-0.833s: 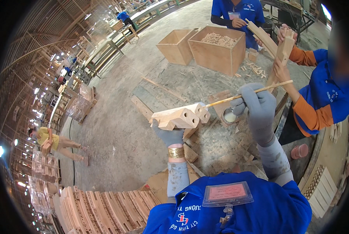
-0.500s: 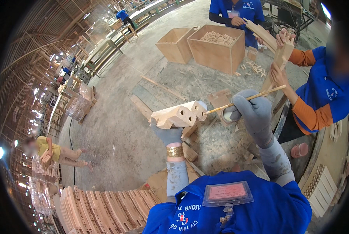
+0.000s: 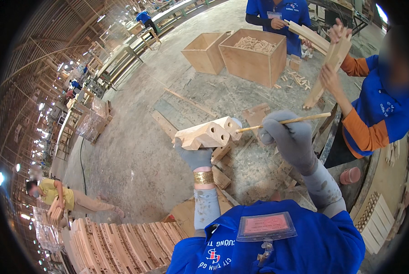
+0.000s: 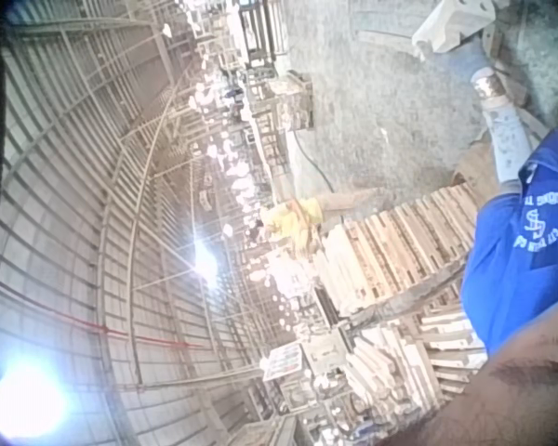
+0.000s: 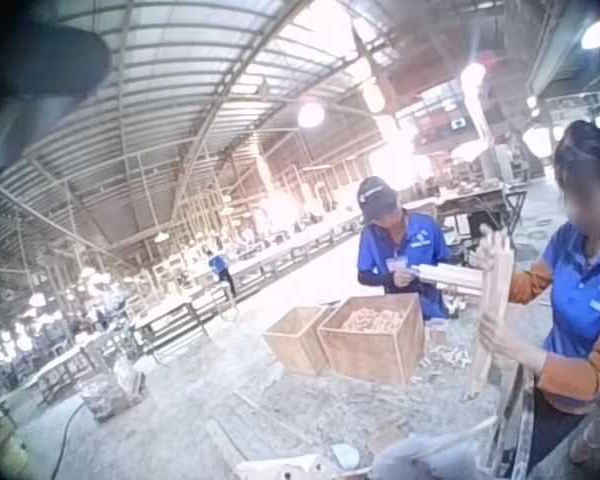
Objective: The person applies white adhesive to the holes of small wooden blocks using a brush. They handle the blocks one by one, dipping the brush into a container of glue and carefully coating the interior of the holes before stacking the treated pieces.
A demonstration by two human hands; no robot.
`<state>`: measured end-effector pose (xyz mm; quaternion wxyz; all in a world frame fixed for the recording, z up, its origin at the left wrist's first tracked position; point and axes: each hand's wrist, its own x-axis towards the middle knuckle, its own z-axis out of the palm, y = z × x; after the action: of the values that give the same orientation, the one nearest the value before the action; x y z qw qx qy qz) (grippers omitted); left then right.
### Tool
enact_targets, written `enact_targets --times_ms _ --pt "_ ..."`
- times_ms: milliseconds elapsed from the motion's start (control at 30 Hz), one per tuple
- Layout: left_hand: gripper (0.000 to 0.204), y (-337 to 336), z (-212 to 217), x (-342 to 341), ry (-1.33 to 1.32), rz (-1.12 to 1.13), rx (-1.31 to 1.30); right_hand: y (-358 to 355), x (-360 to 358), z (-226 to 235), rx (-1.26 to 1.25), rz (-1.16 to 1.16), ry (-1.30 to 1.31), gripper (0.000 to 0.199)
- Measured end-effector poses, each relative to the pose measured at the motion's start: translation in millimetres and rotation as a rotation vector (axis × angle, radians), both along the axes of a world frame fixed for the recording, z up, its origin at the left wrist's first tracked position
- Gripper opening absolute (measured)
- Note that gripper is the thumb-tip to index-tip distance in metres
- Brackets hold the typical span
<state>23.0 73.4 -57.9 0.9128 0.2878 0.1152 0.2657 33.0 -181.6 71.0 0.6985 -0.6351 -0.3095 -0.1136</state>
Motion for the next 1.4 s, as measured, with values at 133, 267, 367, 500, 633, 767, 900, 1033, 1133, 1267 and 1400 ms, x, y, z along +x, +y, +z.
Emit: enact_targets --times_ms 133,267,367,500,633,767,900,1033,1133,1267,1400 --pt "0.078 -8.2 10.9 -0.8 0.077 0.069 0.093 -5.1 -2.7 5.4 -0.015 -0.082 0.034 0.009" --pt "0.080 -4.7 9.9 -1.8 0.060 0.050 0.095 -12.7 -0.7 13.6 0.148 -0.084 0.209 0.011" --pt "0.079 -10.8 10.7 -2.2 0.126 0.118 0.270 -8.6 -1.9 18.5 0.211 -0.064 0.255 0.011" --pt "0.077 -16.1 13.0 -2.0 0.161 0.168 0.379 -1.0 0.0 21.1 0.087 -0.049 -0.006 0.008" --pt "0.075 -12.4 17.2 -1.4 0.029 0.025 0.008 2.2 8.8 21.7 -0.123 -0.057 -0.256 0.006" --pt "0.073 -10.7 14.6 0.1 0.073 0.005 -0.061 13.8 4.4 28.1 -0.082 0.056 -0.124 0.008" --pt "0.073 -12.0 15.9 1.3 0.080 -0.010 -0.096 21.0 10.8 25.5 -0.113 0.115 -0.228 0.009" --pt "0.074 -13.3 18.1 0.9 0.088 0.010 -0.108 20.1 11.3 27.5 -0.122 0.122 -0.280 0.006" --pt "0.074 -12.0 19.8 0.1 0.091 0.010 -0.107 15.1 11.5 27.5 -0.148 0.132 -0.389 0.003" --pt "0.073 -16.7 28.3 0.4 0.104 0.008 -0.063 14.8 12.6 23.8 -0.116 0.091 -0.391 0.005" --pt "0.071 -14.0 28.9 0.1 0.092 0.043 -0.069 11.7 12.8 27.9 -0.168 0.062 -0.471 0.002"
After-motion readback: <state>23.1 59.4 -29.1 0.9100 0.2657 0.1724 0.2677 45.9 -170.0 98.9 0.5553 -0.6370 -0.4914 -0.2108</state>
